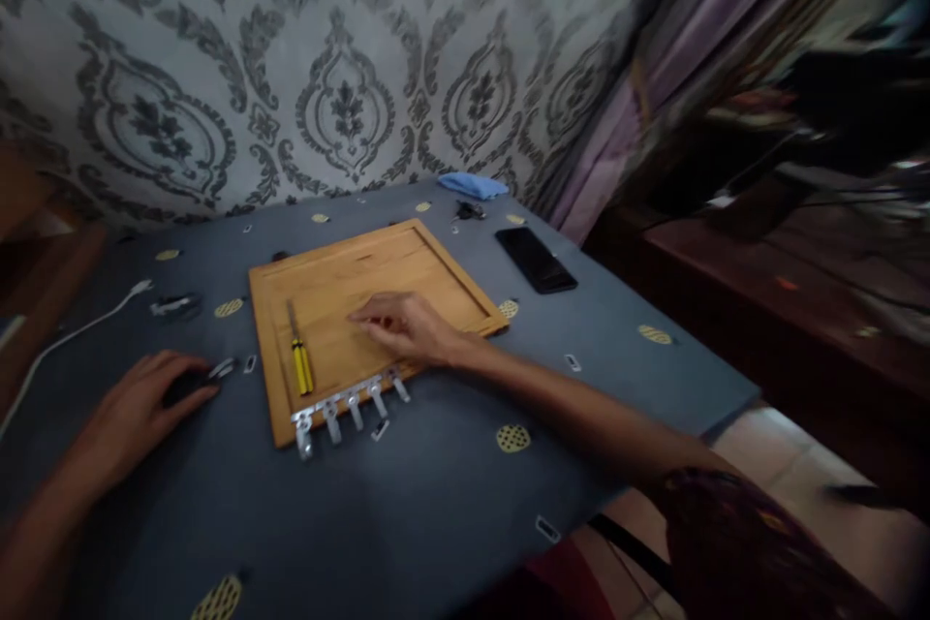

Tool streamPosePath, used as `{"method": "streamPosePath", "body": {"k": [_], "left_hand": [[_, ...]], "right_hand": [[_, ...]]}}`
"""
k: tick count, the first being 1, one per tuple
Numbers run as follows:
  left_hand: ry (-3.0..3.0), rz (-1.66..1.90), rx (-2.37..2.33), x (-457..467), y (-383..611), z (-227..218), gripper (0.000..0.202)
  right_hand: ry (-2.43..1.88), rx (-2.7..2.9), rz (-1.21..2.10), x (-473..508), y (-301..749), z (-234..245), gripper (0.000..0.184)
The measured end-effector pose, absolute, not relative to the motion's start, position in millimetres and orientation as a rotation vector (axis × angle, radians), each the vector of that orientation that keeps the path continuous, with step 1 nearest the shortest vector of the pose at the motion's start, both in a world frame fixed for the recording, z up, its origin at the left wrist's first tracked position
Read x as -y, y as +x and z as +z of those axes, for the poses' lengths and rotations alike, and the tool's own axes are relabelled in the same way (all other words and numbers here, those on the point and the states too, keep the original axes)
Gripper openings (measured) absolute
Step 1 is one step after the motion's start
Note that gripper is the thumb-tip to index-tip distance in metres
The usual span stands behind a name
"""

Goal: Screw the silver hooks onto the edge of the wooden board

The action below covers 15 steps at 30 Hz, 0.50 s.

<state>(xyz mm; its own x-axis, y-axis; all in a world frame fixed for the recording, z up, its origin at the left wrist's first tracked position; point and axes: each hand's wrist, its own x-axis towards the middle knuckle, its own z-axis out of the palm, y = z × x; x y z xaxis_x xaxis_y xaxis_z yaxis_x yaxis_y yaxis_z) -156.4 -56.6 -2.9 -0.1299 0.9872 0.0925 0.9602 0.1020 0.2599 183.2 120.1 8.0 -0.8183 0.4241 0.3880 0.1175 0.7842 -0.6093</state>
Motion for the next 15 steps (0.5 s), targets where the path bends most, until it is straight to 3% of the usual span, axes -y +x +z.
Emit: {"method": "streamPosePath", "body": {"k": [5, 15], "left_hand": [[1.926, 0.319, -2.259, 58, -149, 10, 0.047], [1.921, 0.261, -2.301, 58, -147, 11, 0.029]], "right_hand": [[-0.567, 2.385, 0.856, -127, 186, -9, 0.033], [-0.640, 2.379, 0.888, -128, 186, -14, 0.034]]}}
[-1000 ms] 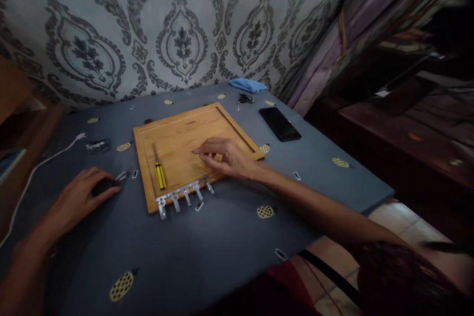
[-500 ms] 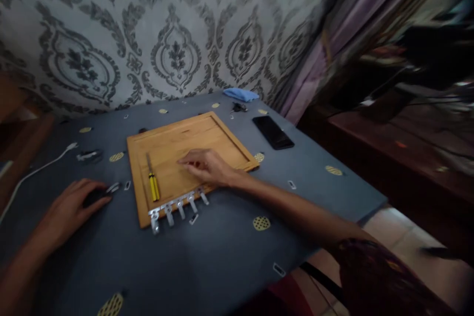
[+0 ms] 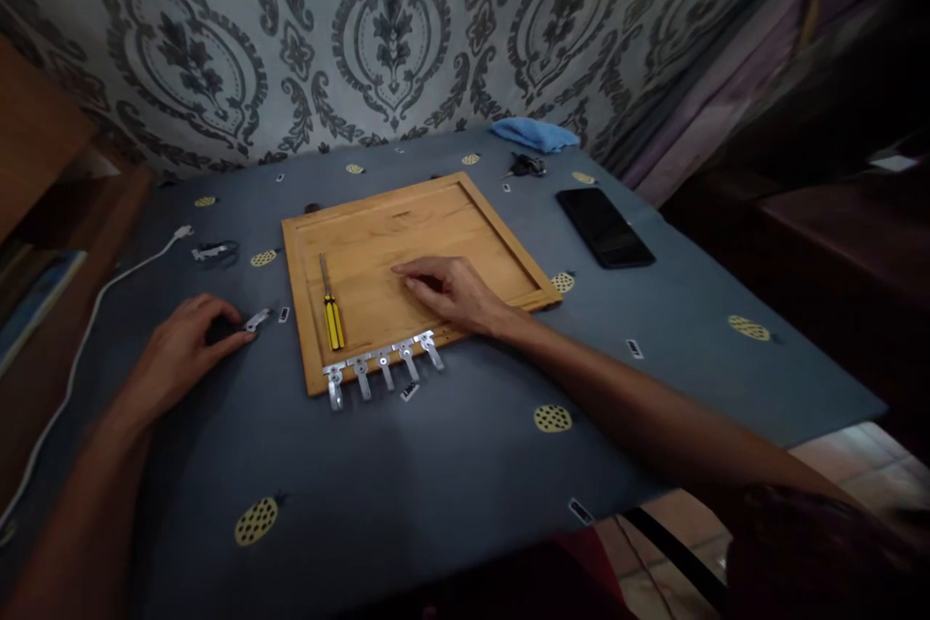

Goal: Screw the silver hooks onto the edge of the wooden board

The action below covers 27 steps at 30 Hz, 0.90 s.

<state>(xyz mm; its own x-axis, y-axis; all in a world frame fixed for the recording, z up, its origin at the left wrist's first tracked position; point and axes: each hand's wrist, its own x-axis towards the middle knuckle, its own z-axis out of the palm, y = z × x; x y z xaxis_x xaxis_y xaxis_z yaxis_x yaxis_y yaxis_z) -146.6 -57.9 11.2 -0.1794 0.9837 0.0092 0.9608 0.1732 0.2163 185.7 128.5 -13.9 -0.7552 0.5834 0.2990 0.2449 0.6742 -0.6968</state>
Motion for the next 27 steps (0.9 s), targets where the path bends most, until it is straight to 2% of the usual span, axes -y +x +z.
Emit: {"method": "streamPosePath", "body": {"k": [12, 21, 27], "left_hand": [[1.807, 0.297, -2.203, 60, -139, 14, 0.029], [1.734, 0.593, -2.043, 62, -145, 10, 0.033], [1.645, 0.802, -1.874, 62, -143, 6, 0.034]], "right_hand": [[-0.455, 2.429, 0.761, -127, 171, -4, 0.029], [-0.010, 2.649, 0.671, -115, 109, 25, 0.024], [0.133, 2.806, 0.640, -101, 74, 26, 0.022]]}}
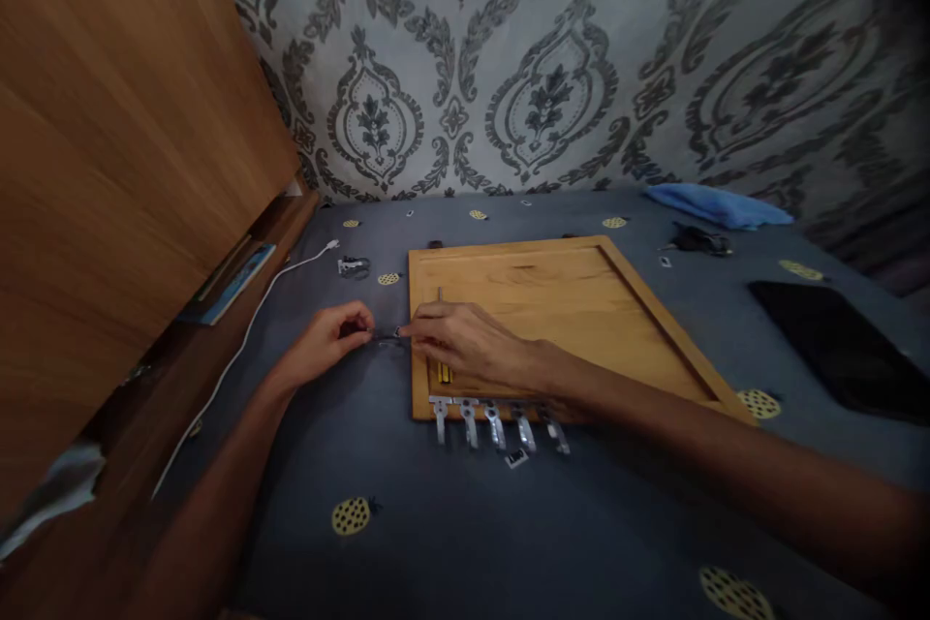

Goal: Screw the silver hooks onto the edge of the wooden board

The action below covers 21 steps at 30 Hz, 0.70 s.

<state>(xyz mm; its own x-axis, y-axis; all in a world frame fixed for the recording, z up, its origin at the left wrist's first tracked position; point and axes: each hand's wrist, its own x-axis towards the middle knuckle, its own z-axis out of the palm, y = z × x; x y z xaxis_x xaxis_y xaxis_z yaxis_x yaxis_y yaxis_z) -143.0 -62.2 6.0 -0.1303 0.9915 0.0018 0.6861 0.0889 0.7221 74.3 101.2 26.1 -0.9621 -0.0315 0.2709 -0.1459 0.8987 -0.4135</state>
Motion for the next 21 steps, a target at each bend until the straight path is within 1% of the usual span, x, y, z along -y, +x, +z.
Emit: {"method": "streamPosePath", "body": {"k": [8, 16, 21], "left_hand": [[1.469, 0.919, -1.687, 60, -135, 0, 0.034], [1.409, 1.084, -1.671, 50, -123, -13, 0.035], [1.452, 1.075, -1.707, 48, -107, -13, 0.034]], "right_hand": [[0.145, 2.900, 0.665, -91, 59, 22, 0.012], [-0.020, 2.942, 0.696, -87, 67, 29, 0.012], [-0.189, 2.957, 0.741, -87, 75, 32, 0.013]]}}
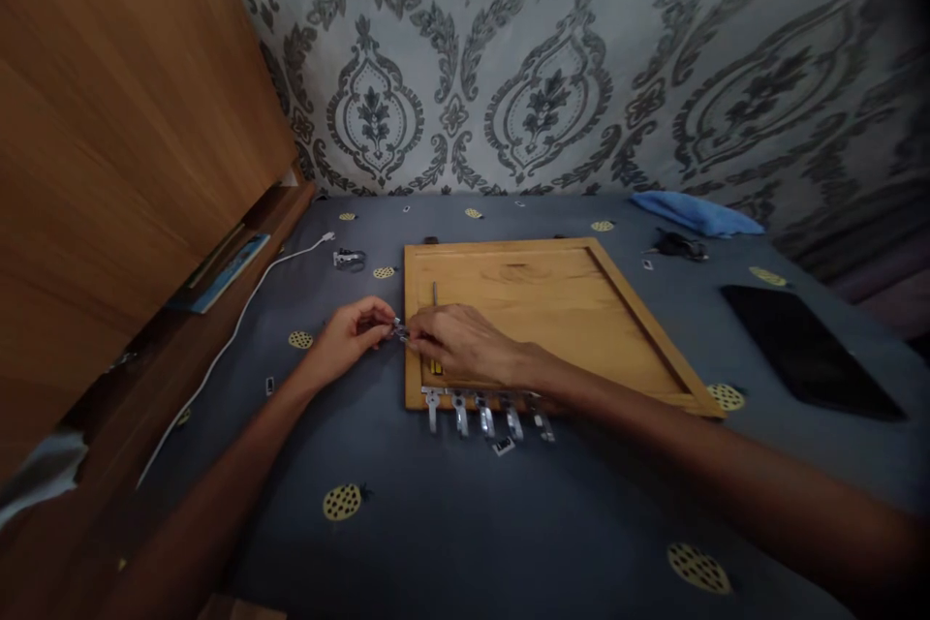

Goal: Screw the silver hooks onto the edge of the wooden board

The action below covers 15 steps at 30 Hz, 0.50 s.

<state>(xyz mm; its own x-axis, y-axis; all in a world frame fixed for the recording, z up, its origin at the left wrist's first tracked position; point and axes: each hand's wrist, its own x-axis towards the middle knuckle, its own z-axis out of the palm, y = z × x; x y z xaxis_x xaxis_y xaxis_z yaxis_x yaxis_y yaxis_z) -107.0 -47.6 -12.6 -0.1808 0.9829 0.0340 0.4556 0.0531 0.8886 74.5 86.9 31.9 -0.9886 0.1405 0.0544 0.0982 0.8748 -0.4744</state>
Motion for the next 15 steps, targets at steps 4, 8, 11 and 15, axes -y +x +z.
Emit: {"method": "streamPosePath", "body": {"k": [4, 8, 11, 15], "left_hand": [[1.550, 1.043, -1.779, 48, -91, -4, 0.032], [1.650, 1.024, -1.869, 51, -79, 9, 0.031], [1.719, 1.007, -1.923, 53, -72, 18, 0.031], [1.836, 0.967, -1.943, 50, -62, 25, 0.031]], "right_hand": [[-0.299, 2.940, 0.845, -91, 81, 34, 0.015], [-0.377, 2.842, 1.044, -96, 88, 35, 0.016], [-0.412, 2.723, 1.228, -99, 96, 32, 0.019], [-0.450, 2.543, 1.440, -101, 110, 24, 0.020]]}}
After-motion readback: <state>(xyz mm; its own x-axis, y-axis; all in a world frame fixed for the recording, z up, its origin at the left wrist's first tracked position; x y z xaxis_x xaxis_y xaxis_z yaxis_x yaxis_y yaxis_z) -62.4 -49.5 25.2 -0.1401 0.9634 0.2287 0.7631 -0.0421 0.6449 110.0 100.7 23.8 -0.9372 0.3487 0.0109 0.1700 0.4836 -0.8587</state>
